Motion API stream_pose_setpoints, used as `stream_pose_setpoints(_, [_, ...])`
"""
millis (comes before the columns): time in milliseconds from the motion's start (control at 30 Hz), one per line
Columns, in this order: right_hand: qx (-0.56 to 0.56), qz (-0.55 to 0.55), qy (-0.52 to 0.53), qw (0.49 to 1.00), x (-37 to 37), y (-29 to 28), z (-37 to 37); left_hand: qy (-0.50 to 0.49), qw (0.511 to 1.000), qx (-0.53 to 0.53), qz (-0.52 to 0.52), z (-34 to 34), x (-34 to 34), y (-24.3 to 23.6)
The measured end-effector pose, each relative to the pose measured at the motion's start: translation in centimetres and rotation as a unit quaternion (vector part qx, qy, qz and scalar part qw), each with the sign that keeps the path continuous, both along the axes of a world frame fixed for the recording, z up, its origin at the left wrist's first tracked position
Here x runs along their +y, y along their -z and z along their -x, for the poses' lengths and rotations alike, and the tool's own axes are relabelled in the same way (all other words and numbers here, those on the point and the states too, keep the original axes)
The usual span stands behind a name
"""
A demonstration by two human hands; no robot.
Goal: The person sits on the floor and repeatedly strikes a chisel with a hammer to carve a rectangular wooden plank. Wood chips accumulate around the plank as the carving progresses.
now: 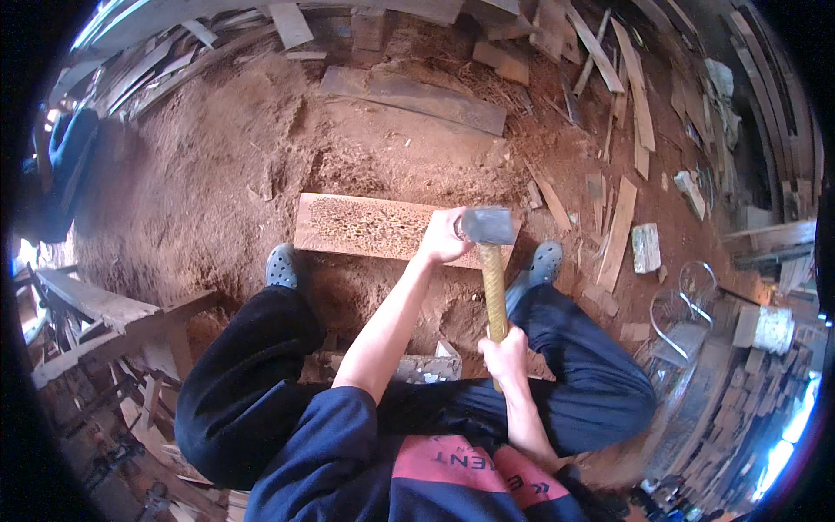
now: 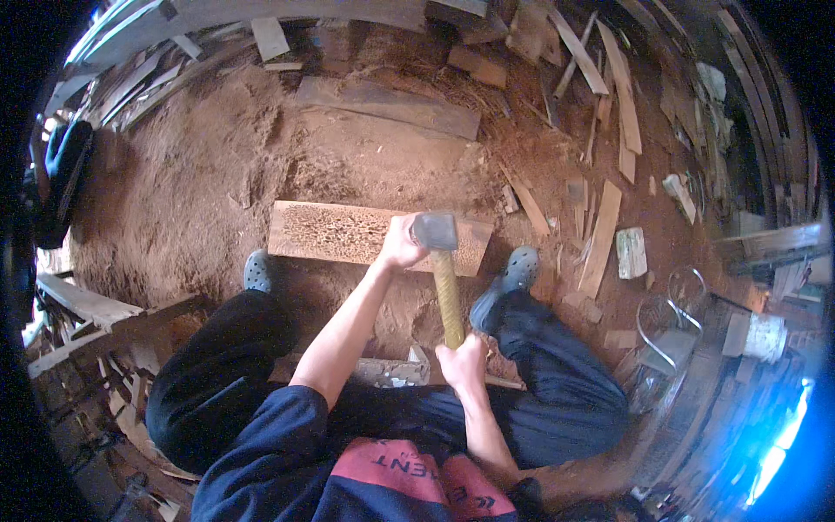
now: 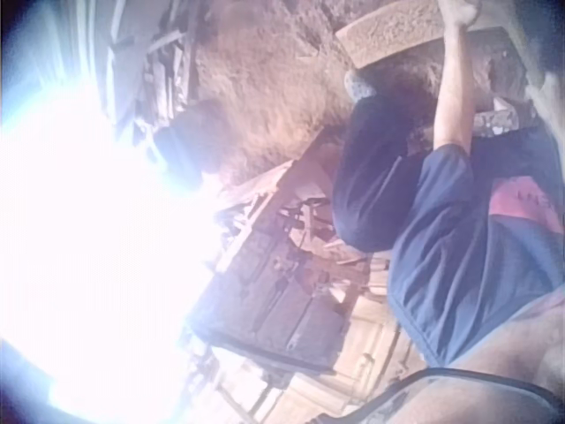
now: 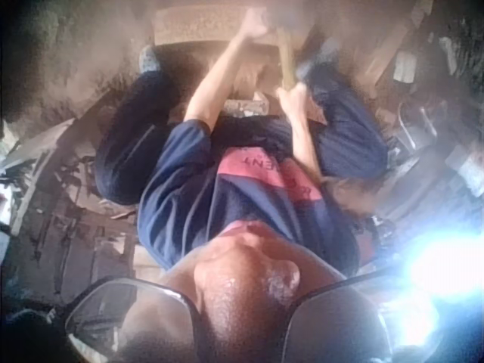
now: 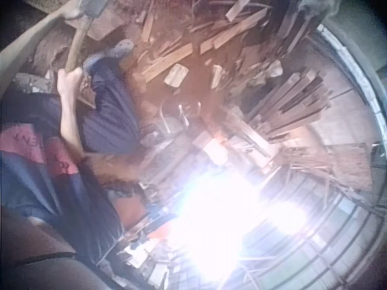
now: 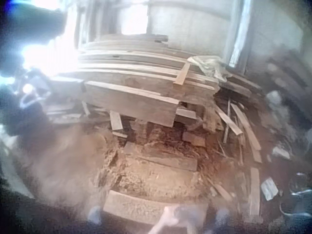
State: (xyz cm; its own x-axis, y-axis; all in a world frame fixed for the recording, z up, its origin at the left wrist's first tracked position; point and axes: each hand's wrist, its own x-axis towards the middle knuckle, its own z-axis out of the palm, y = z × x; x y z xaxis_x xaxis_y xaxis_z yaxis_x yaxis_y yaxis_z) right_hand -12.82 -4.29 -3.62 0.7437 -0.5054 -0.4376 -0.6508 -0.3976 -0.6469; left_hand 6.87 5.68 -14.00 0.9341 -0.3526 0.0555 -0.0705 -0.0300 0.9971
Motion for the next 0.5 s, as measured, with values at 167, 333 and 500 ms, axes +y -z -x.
stream_pose_setpoints(167, [-0.042, -0.102, 0.090, 0.990, -1.1, -3.7, -1.7, 0.021, 0.999, -0.003, -0.039, 0.0, 0.5, 0.1])
stream_pose_setpoints(333, [-0.282, -0.262, 0.099, 0.918, -0.3, -11.3, -3.3, 0.017, 0.998, -0.016, -0.058, -0.1, 0.5, 0.3])
stream_pose_setpoints(500, [-0.327, -0.226, 0.077, 0.914, 0.4, -9.3, -3.1, 0.027, 0.999, -0.001, -0.040, 0.0, 0.6, 0.3])
